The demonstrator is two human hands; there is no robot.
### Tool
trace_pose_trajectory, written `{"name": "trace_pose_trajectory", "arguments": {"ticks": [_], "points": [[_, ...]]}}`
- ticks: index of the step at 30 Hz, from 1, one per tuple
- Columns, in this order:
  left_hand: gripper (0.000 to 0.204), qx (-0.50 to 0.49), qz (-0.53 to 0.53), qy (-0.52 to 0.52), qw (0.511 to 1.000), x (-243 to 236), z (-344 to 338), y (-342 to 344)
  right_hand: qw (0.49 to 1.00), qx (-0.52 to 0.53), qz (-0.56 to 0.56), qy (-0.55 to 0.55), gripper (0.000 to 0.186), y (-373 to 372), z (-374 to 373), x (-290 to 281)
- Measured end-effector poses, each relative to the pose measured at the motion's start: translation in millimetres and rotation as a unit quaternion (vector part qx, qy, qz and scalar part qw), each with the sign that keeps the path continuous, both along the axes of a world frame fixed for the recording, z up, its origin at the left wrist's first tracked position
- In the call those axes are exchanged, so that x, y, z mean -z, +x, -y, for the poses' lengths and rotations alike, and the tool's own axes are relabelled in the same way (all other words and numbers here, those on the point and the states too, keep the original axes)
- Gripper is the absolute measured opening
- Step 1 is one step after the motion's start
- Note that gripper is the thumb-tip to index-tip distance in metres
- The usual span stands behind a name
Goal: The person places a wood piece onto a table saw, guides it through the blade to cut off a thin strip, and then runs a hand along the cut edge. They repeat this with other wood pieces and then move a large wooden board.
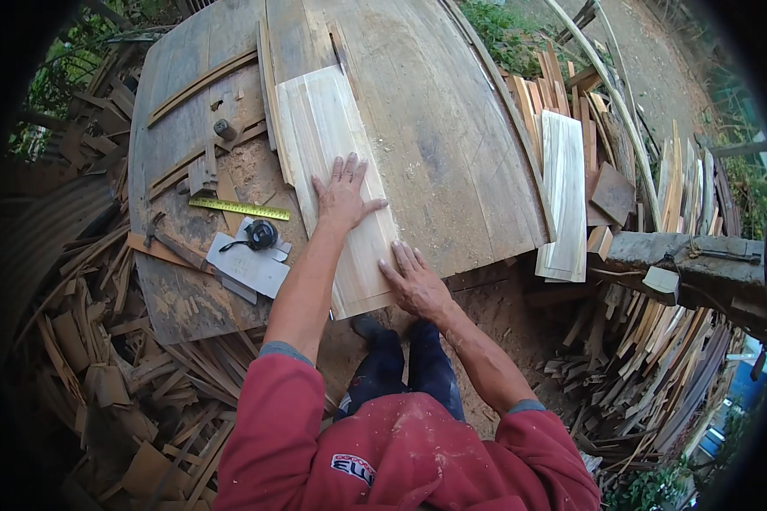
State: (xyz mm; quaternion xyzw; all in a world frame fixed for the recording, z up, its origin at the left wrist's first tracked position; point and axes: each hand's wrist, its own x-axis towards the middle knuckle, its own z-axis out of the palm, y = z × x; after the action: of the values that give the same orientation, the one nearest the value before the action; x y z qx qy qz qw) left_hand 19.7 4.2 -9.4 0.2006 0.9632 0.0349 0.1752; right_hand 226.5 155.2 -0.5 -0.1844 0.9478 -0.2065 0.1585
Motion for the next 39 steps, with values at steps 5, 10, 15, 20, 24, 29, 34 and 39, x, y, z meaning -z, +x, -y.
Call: {"name": "trace_pose_trajectory", "arguments": {"ticks": [5, 10, 15, 20, 24, 29, 34, 39], "points": [[0.102, 0.002, -0.01, -0.007, 1.0, 1, -2, -17, 0.999, 0.007, -0.02, -0.028, 0.082, -17, -2, 10], [0.104, 0.01, -0.013, -0.028, 0.999, 3, -2, -32, 0.998, 0.013, -0.003, -0.059, 0.079, -35, -7, 16], [0.109, 0.029, -0.02, -0.025, 0.999, 9, 11, -45, 0.999, -0.004, -0.013, -0.05, 0.077, -52, -5, 16], [0.107, 0.031, -0.014, 0.019, 0.999, 15, 23, -36, 0.998, 0.011, 0.003, -0.06, 0.07, -71, -6, 15], [0.105, 0.05, 0.006, 0.012, 0.999, 14, 44, -15, 0.999, -0.001, -0.008, -0.035, 0.066, -85, -2, 15], [0.129, 0.119, 0.036, -0.056, 0.991, -13, 43, 16, 0.999, -0.006, -0.029, -0.028, 0.064, -103, -6, 17], [0.151, 0.112, 0.053, -0.093, 0.988, -20, 27, 26, 0.999, -0.015, -0.038, -0.029, 0.067, -119, -5, 9], [0.155, 0.085, 0.066, -0.088, 0.99, -23, 15, 14, 0.998, -0.012, -0.059, -0.009, 0.077, -136, -8, 20]]}}
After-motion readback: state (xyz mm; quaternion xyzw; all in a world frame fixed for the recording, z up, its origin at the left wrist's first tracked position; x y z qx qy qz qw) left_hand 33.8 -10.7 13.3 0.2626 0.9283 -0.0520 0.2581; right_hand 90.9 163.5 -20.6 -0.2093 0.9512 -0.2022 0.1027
